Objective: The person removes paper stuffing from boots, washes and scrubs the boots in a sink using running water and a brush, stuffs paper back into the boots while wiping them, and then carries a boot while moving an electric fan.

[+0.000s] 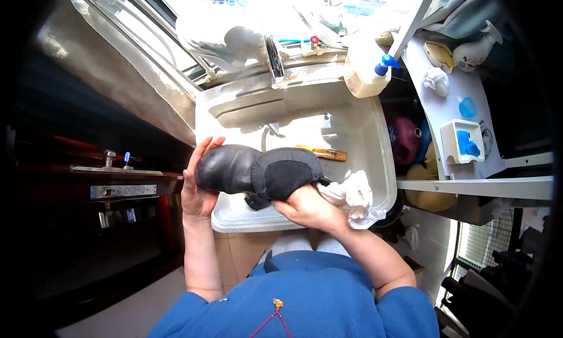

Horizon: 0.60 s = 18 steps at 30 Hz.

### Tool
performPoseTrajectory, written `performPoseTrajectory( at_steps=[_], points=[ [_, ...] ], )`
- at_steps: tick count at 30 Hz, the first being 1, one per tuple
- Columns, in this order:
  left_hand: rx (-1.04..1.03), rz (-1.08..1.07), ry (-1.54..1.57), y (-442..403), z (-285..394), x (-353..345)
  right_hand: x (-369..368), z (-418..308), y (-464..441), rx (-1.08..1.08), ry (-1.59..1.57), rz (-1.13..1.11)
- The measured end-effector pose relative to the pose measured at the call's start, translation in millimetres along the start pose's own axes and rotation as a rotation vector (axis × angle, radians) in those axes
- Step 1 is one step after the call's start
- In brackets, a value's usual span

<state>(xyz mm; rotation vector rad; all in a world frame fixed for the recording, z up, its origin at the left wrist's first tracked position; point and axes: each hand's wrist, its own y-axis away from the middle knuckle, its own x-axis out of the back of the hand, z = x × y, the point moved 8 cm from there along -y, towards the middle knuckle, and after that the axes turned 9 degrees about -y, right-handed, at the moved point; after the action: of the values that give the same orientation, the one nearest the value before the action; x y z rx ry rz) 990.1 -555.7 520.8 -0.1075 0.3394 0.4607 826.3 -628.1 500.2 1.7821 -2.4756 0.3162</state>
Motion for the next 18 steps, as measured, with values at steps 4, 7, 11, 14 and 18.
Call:
performPoseTrajectory(
  at_steps=[4, 7, 11, 14, 18],
  points=[
    [0.013, 0.087, -0.332, 10.4, -17.4, -5.1, 5.6, 11.4, 4.2, -0.211, -0.409, 0.040],
    [-0.116, 0.118, -0.324, 18.2, -31.2, -11.0, 8.2, 30.2, 14.1, -0.285, -1.193, 0.390],
    [-0.044, 0.101, -0.028, 17.0, -40.3, -2.1, 10.2, 23.7, 29.6, -0.230, -1.617, 0.451],
    [-0.116, 0.058, -0.088, 15.0, -31.1, -10.4, 7.0, 46.4, 28.9, -0.213, -1.622, 0.291],
    [-0.079, 0.124, 0.053, 13.0, -39.5, -19.6, 7.8, 30.4, 11.4, -0.137, -1.489, 0.237]
  ],
)
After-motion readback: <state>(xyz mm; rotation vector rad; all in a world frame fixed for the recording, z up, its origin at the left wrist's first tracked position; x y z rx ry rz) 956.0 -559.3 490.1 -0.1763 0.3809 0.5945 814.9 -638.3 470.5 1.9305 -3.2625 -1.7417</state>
